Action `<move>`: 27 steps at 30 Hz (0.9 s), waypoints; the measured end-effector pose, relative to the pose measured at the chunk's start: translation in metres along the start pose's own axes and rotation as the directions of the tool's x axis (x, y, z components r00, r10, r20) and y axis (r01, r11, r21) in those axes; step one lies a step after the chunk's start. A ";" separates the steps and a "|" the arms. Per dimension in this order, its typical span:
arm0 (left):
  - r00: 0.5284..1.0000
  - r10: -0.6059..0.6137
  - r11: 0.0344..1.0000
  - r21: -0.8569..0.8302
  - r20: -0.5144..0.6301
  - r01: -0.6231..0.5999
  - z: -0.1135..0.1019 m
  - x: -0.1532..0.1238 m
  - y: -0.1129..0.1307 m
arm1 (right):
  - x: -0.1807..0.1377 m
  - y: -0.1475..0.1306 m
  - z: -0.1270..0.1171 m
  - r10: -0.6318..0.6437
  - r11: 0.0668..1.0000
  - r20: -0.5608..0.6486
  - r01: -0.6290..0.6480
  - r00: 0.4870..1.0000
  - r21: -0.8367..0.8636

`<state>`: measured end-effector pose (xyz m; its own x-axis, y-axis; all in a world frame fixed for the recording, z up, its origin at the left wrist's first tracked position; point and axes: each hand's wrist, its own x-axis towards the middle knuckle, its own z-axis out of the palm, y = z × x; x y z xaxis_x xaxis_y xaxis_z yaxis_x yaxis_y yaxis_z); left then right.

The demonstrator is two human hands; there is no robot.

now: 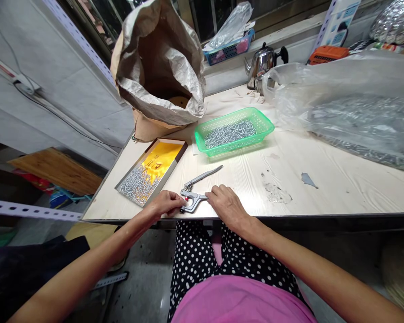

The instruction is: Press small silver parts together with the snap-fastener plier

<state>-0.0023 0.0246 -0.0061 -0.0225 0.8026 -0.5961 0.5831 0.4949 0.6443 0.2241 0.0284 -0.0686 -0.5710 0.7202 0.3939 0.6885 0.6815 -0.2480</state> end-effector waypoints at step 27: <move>0.985 -0.147 0.989 -0.020 0.095 0.149 -0.003 -0.009 -0.001 | 0.067 0.038 -0.035 -0.128 0.991 0.486 0.134 0.865 0.022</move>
<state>-0.0049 0.0182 -0.0002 -0.0304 0.6861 -0.7269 0.5567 0.6156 0.5578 0.2279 0.0980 -0.0208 -0.7988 0.5988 -0.0577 0.5959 0.7745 -0.2123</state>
